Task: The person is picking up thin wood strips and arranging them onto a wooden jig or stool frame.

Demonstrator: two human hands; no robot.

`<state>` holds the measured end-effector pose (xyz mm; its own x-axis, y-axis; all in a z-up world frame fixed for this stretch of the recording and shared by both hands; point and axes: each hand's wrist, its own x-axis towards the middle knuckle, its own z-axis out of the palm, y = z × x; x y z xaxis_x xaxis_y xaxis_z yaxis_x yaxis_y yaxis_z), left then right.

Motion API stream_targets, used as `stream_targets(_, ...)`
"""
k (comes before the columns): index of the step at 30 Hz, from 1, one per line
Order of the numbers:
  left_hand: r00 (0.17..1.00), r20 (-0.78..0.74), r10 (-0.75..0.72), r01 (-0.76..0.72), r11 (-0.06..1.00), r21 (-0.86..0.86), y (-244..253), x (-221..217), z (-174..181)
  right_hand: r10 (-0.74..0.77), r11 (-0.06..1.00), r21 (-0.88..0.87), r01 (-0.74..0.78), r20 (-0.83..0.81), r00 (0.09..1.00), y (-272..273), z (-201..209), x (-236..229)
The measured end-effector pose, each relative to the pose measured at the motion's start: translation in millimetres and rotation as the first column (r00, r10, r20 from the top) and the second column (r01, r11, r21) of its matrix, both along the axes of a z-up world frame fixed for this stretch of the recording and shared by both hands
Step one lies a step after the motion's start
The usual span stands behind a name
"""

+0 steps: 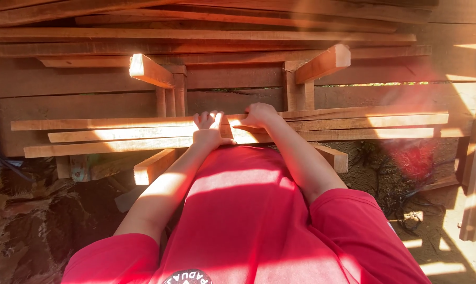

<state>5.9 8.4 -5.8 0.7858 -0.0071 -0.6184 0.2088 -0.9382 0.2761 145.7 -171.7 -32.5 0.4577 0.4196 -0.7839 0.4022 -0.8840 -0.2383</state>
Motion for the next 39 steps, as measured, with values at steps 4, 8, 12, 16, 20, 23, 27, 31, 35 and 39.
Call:
stream_targets(4, 1.000, -0.025, 0.016, -0.016, 1.000, -0.014, 1.8, 0.9, 0.8, -0.011, 0.999, -0.039, 0.010, -0.003, 1.000, -3.8, 28.5, 1.6)
stream_targets(8, 0.999, -0.043, -0.002, 0.002, 1.000, -0.013, 2.8, 0.4, -0.6, 0.018, 0.998, -0.066, -0.017, 0.024, 1.000, -0.7, 56.6, -3.8)
stream_targets(12, 0.998, -0.061, -0.011, 0.008, 0.999, -0.043, 5.2, 5.0, -0.1, 0.030, 0.999, -0.029, -0.029, 0.038, 0.999, -0.7, 58.6, -1.3)
stream_targets(16, 0.997, -0.078, -0.007, 0.003, 0.999, -0.053, 7.4, 6.3, -1.7, 0.027, 0.999, -0.030, -0.026, 0.027, 0.999, -2.1, 51.9, -0.1)
stream_targets(20, 0.998, -0.058, 0.005, -0.007, 0.999, -0.046, 2.9, 2.9, -6.3, 0.031, 0.999, -0.027, -0.030, 0.042, 0.999, -5.1, 54.3, -3.7)
stream_targets(23, 0.999, -0.041, 0.018, -0.019, 0.999, -0.043, 4.8, 3.1, -10.1, 0.044, 0.999, -0.027, -0.042, 0.052, 0.998, -4.5, 45.2, -0.8)
stream_targets(27, 0.999, -0.037, 0.016, -0.018, 0.998, -0.063, 6.4, 3.8, -11.0, 0.038, 0.999, -0.036, -0.036, 0.047, 0.998, -2.9, 49.9, -0.6)
stream_targets(31, 1.000, -0.015, 0.015, -0.016, 0.998, -0.053, 4.4, 1.6, -14.9, 0.041, 0.999, -0.028, -0.040, 0.024, 0.999, -1.4, 61.6, 0.0)
stream_targets(35, 0.999, -0.027, 0.026, -0.028, 0.997, -0.065, 3.3, 3.1, -13.7, 0.016, 1.000, 0.009, -0.016, 0.041, 0.999, -4.4, 61.0, -0.8)
stream_targets(39, 0.998, -0.057, 0.038, -0.041, 0.997, -0.059, 4.1, 4.2, -12.0, 0.014, 1.000, 0.014, -0.015, 0.079, 0.997, -8.3, 46.0, -3.2)
